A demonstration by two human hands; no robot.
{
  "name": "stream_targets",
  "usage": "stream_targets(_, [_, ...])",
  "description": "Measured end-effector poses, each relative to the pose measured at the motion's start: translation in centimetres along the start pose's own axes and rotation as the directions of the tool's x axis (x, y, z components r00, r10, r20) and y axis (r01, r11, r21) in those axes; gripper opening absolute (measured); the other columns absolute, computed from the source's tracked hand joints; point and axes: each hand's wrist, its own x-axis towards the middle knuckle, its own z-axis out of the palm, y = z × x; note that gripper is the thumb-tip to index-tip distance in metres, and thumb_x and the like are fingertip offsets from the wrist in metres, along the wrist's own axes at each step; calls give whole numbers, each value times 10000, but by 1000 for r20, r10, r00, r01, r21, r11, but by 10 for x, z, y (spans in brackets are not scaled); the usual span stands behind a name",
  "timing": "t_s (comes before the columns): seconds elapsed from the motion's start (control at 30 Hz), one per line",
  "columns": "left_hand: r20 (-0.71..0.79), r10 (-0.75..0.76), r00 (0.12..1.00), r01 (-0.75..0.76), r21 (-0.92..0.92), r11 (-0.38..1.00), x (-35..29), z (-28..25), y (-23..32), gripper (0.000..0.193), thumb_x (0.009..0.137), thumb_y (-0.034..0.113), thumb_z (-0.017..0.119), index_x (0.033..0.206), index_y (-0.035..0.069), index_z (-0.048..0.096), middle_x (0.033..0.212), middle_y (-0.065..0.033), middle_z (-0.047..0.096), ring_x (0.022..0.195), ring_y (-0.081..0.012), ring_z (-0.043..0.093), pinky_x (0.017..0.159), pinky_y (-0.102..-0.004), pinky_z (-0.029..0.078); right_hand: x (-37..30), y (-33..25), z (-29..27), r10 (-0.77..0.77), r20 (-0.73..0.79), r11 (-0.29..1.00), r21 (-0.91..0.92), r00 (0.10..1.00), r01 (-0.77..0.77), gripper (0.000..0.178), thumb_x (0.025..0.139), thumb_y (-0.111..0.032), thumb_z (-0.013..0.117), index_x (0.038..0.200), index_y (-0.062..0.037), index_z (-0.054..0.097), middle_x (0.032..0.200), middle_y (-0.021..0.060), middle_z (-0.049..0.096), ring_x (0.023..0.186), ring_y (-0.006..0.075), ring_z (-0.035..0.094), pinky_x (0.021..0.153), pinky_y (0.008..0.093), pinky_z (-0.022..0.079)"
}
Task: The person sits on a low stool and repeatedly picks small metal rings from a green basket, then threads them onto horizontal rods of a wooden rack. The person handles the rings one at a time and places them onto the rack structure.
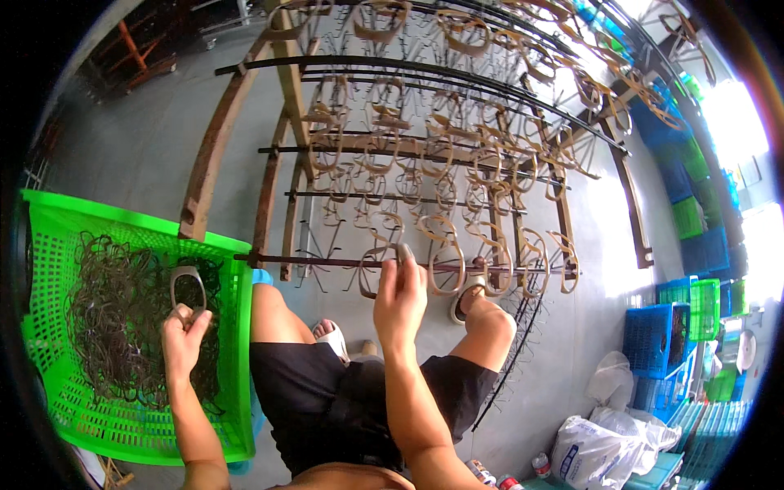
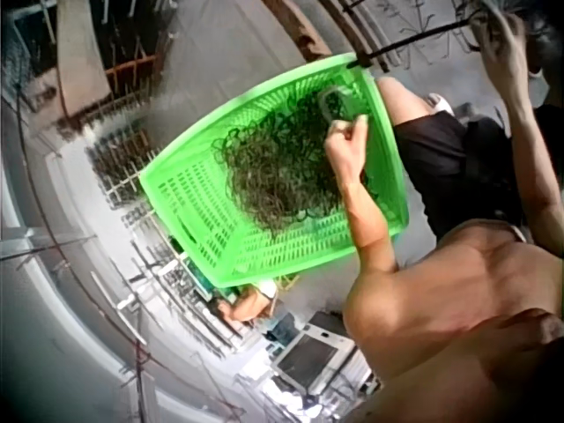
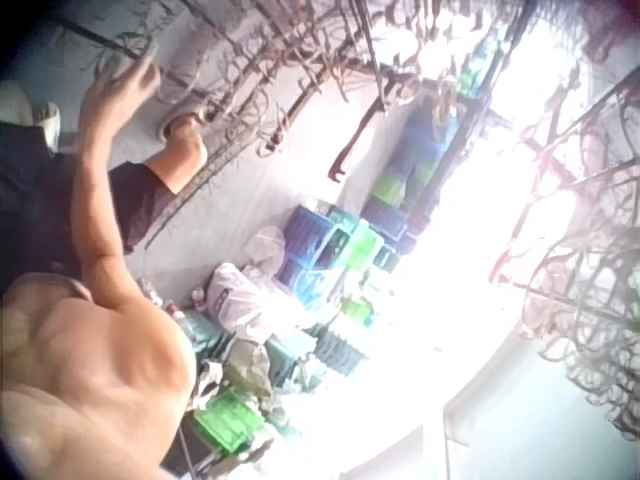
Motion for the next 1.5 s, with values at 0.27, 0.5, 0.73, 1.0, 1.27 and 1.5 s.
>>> stream_targets(0.27, [281, 453, 846, -489, 71, 869, -37, 21, 67, 154, 681, 95, 682, 738, 35, 552, 758, -116, 544, 772, -315, 495, 719, -407, 399, -96, -75, 39, -451, 509, 892, 290, 734, 347, 747, 814, -198, 683, 1359, 55, 239, 1270, 251, 277, 1128, 361, 367, 959, 430, 356])
stream_targets(0.5, [373, 455, 809, -540, 165, 825, -27, 24, 53, 192, 646, 146, 693, 732, 31, 565, 820, -131, 507, 826, -325, 474, 767, -419, 404, -91, -60, 55, -603, 220, 787, 320, 767, 527, 658, 681, -151, 750, 1214, 39, 414, 1253, 257, 342, 1131, 422, 391, 966, 446, 362])
stream_targets(0.73, [155, 618, 771, -612, -90, 786, -1, -3, 39, 378, 723, 275, 768, 903, 52, 521, 890, -74, 420, 865, -234, 457, 806, -348, 402, -28, -46, 24, -703, 496, 710, 532, 509, 461, 269, 859, -100, 586, 1127, -81, 582, 715, 43, 572, 479, 205, 540, 453, 338, 464])
stream_targets(1.0, [-257, 62, 965, -152, -346, 926, 1, 30, -7, 344, 933, 22, 431, 1276, 46, 457, 1052, -56, 602, 789, -95, 539, 693, -226, 433, -23, -46, 77, 271, -10, 896, 368, 963, -248, 276, 964, -144, 447, 1199, -10, 502, 590, 27, 576, 467, 75, 539, 413, 238, 431])
stream_targets(1.27, [-142, -138, 980, 35, -561, 827, -9, 37, -45, 425, 886, -47, 470, 1295, 14, 369, 1157, -183, 562, 826, -146, 605, 720, -260, 517, -19, -49, 91, 349, 20, 775, 557, 937, -300, 237, 976, -173, 424, 1091, -7, 549, 570, -6, 507, 450, 56, 458, 403, 215, 384])
stream_targets(1.5, [-93, -144, 985, 65, -572, 818, -13, 40, -43, 419, 880, -50, 460, 1288, 5, 382, 1080, -169, 574, 843, -167, 593, 770, -292, 500, -20, -47, 89, 373, 35, 761, 560, 927, -327, 311, 970, -175, 430, 1214, 0, 510, 591, -6, 513, 467, 49, 450, 417, 210, 379])
